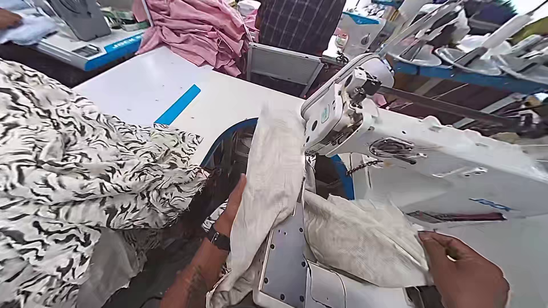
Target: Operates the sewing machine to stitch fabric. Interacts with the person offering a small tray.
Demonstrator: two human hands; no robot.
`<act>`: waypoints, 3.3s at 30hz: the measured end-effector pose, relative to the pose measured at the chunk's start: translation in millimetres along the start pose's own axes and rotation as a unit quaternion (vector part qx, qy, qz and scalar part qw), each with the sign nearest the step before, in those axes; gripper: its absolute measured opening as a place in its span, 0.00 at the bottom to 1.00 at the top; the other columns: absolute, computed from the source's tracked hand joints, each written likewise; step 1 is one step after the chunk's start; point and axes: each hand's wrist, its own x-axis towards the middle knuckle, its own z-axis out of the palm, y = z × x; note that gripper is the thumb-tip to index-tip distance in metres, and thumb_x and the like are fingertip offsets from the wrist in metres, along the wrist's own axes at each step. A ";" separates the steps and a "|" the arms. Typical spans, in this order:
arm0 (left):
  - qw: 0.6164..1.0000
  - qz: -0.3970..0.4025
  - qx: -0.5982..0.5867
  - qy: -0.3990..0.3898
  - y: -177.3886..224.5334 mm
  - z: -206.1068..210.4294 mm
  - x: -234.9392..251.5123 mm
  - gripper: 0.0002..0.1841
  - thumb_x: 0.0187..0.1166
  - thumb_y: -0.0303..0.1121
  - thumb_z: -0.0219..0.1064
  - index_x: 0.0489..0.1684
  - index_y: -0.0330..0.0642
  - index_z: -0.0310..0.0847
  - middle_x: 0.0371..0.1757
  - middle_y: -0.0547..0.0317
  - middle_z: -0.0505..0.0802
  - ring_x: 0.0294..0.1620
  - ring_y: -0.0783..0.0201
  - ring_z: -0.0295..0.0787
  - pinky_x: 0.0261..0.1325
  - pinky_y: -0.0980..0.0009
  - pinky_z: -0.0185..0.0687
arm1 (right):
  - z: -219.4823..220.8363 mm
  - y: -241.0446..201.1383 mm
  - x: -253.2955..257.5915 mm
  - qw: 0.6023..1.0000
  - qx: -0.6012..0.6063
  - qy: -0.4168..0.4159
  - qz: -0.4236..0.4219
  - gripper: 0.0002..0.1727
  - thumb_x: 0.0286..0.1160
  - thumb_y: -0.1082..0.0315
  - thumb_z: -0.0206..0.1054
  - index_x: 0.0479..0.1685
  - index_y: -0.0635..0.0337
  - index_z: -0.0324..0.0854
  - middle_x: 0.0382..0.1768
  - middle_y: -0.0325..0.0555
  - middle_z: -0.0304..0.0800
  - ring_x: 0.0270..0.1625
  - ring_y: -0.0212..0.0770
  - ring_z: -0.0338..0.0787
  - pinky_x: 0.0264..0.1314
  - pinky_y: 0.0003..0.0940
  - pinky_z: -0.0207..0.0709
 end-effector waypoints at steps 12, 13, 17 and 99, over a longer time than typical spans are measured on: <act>0.381 0.102 0.916 -0.072 13.6 34.3 -28.3 0.20 0.67 0.15 0.68 0.54 0.41 0.94 0.51 0.40 0.97 0.43 0.36 0.96 0.40 0.42 0.88 | 110.4 -121.0 -11.6 0.888 -0.080 -0.029 -0.452 0.11 0.63 0.77 0.70 0.43 0.61 0.93 0.22 0.64 0.86 0.19 0.65 0.87 0.16 0.54 0.75; 0.404 0.114 0.907 -0.040 25.6 15.4 -41.5 0.14 0.61 0.13 0.71 0.40 0.38 0.95 0.36 0.40 0.96 0.35 0.35 0.95 0.35 0.39 0.85 | 112.2 -114.8 -5.4 0.892 -0.083 -0.021 -0.444 0.10 0.62 0.76 0.70 0.41 0.62 0.93 0.22 0.64 0.86 0.19 0.64 0.87 0.15 0.54 0.74; 0.527 -0.146 0.778 -0.309 69.1 30.1 -99.5 0.09 0.67 0.25 0.71 0.18 0.31 0.84 0.16 0.42 0.85 0.22 0.39 0.87 0.26 0.40 0.77 | 122.0 -94.8 -22.5 0.896 -0.076 -0.003 -0.438 0.14 0.59 0.76 0.67 0.43 0.60 0.95 0.15 0.58 0.82 0.14 0.58 0.85 0.11 0.47 0.70; 0.612 0.217 0.748 -0.137 -57.4 -4.6 72.9 0.11 0.78 0.18 0.58 0.50 0.30 0.85 0.68 0.30 0.87 0.74 0.36 0.84 0.75 0.53 0.80 | 145.6 -110.2 -2.8 0.932 0.222 -0.138 -0.252 0.10 0.71 0.67 0.66 0.28 0.66 0.83 0.66 0.63 0.88 0.54 0.29 0.92 0.52 0.18 0.79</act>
